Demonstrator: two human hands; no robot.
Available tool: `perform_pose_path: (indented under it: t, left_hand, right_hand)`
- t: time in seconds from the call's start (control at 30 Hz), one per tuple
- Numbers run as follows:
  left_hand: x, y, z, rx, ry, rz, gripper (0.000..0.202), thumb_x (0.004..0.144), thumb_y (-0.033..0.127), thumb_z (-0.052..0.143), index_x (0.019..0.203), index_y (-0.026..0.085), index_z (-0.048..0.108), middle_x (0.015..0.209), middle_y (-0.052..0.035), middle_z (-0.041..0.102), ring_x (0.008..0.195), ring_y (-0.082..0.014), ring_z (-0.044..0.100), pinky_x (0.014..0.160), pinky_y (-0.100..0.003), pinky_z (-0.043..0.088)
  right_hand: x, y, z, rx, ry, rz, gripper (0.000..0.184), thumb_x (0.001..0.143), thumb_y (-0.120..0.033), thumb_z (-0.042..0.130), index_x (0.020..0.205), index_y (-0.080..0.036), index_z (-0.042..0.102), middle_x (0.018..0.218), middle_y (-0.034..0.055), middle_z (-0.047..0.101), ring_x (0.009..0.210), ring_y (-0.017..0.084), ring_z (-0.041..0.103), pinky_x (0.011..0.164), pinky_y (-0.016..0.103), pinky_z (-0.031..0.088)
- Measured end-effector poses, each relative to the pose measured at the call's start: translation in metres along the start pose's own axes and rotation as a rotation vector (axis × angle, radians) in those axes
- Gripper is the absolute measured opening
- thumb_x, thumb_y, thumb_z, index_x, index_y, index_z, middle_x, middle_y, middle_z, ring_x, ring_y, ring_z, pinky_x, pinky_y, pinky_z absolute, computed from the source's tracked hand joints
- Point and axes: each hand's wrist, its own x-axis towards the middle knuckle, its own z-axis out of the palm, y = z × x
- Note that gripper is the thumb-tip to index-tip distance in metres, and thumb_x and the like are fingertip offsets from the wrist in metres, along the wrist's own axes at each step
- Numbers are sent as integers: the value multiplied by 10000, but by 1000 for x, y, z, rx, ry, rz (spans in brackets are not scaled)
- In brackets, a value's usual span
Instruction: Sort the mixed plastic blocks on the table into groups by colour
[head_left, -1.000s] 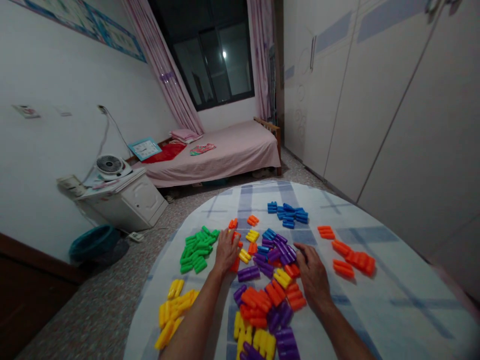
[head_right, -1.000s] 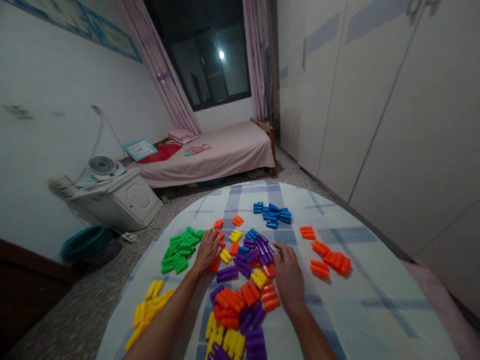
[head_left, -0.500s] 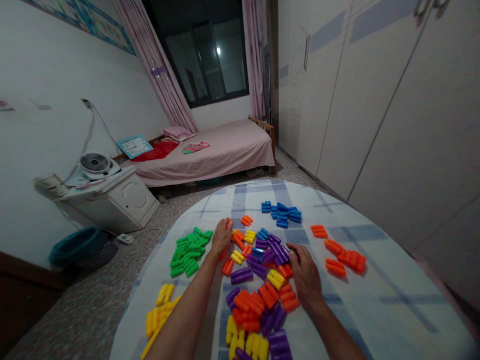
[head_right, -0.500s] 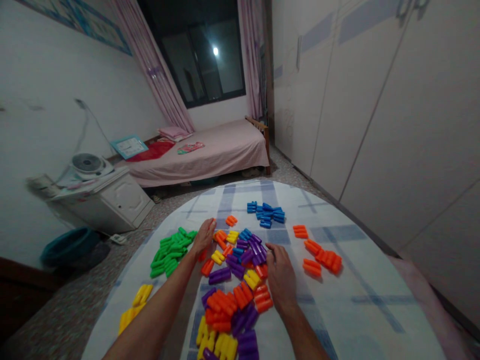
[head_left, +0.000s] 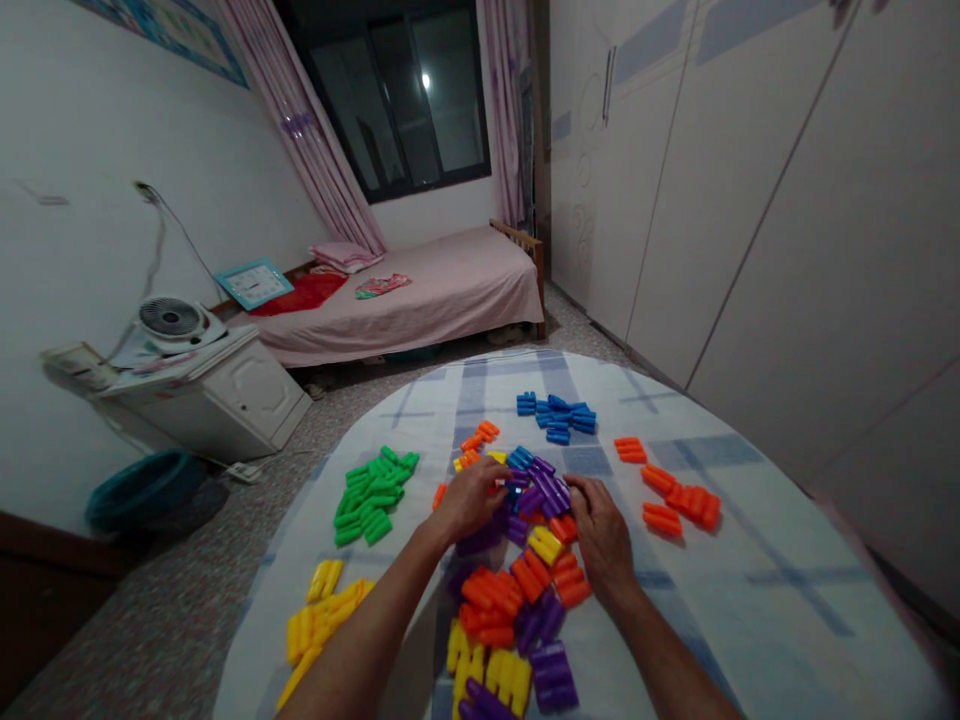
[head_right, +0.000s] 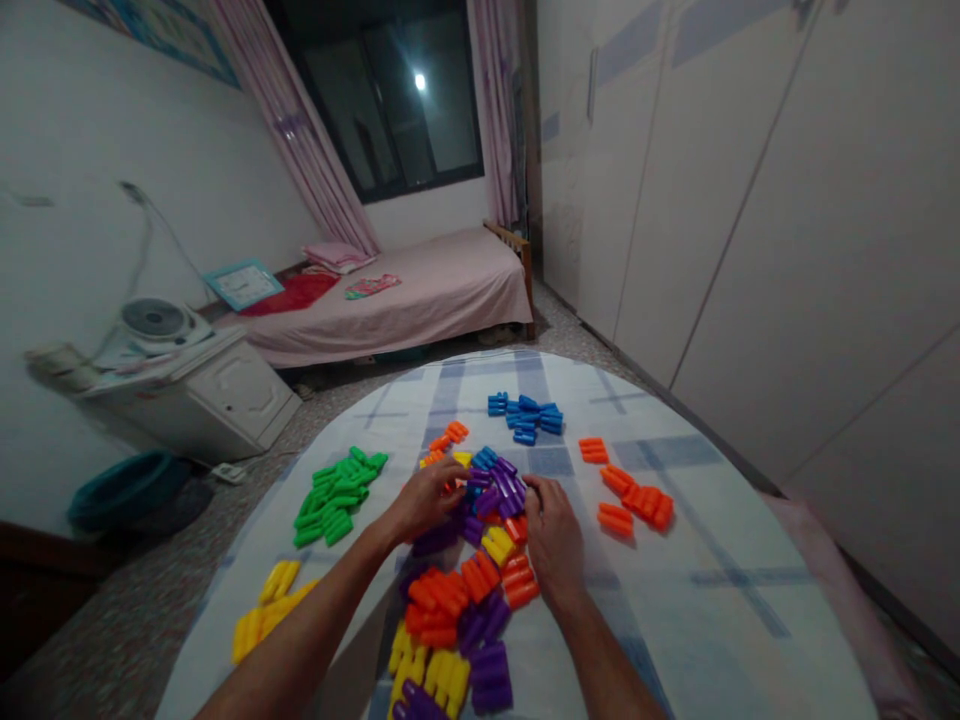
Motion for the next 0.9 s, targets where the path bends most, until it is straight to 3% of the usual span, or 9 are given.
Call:
perform_pose_path:
  t: [0.2, 0.4, 0.6, 0.67, 0.77, 0.83, 0.9]
  left_hand:
    - [0, 1, 15, 118, -52, -70, 332, 737, 280, 619, 1065, 229, 638, 936, -41, 616, 855, -187, 575, 770, -285, 432]
    - [-1, 7, 14, 150, -101, -102, 205, 709, 282, 636, 897, 202, 614, 907, -32, 623, 839, -183, 562, 715, -266, 400]
    - [5, -1, 10, -83, 22, -169, 130, 768, 286, 541, 837, 183, 582, 720, 21, 582, 648, -121, 523, 586, -227, 386]
    - [14, -3, 8, -142, 96, -153, 157, 787, 259, 499, 890, 182, 589, 725, 21, 589, 653, -119, 533, 613, -230, 417]
    - [32, 0, 7, -114, 164, -143, 258, 780, 209, 480, 1004, 186, 607, 893, -17, 641, 791, -139, 582, 756, -258, 464]
    - [44, 5, 8, -24, 135, -146, 330, 778, 185, 469, 1078, 189, 608, 1041, -48, 632, 925, -163, 586, 859, -282, 454]
    - [55, 7, 10, 67, 31, -152, 405, 776, 166, 462, 1161, 189, 585, 1154, -73, 597, 1045, -191, 560, 936, -304, 422]
  right_hand:
    - [1, 2, 0, 6, -11, 2, 311, 900, -350, 328, 1021, -219, 583, 1029, 53, 599, 994, 203, 545, 908, 365, 409]
    - [1, 1, 1, -2, 10, -17, 319, 894, -344, 330, 1007, -219, 601, 1004, 52, 612, 973, 201, 556, 887, 361, 420]
    - [0, -1, 1, -23, 8, -12, 314, 899, -331, 327, 1005, -229, 605, 1001, 37, 618, 964, 184, 567, 872, 338, 428]
    - [0, -1, 1, -25, 3, -17, 316, 899, -333, 326, 1003, -227, 606, 998, 38, 618, 967, 184, 567, 874, 338, 428]
    - [1, 0, 1, -26, 3, -23, 320, 897, -331, 328, 1009, -223, 608, 1001, 44, 619, 969, 187, 566, 881, 343, 426]
    - [1, 1, 1, -24, 5, -21, 323, 896, -331, 326, 1016, -225, 606, 1009, 47, 618, 971, 191, 566, 881, 348, 427]
    - [1, 2, 2, -18, 8, -21, 325, 894, -336, 324, 1016, -226, 606, 1011, 48, 619, 973, 196, 566, 878, 354, 429]
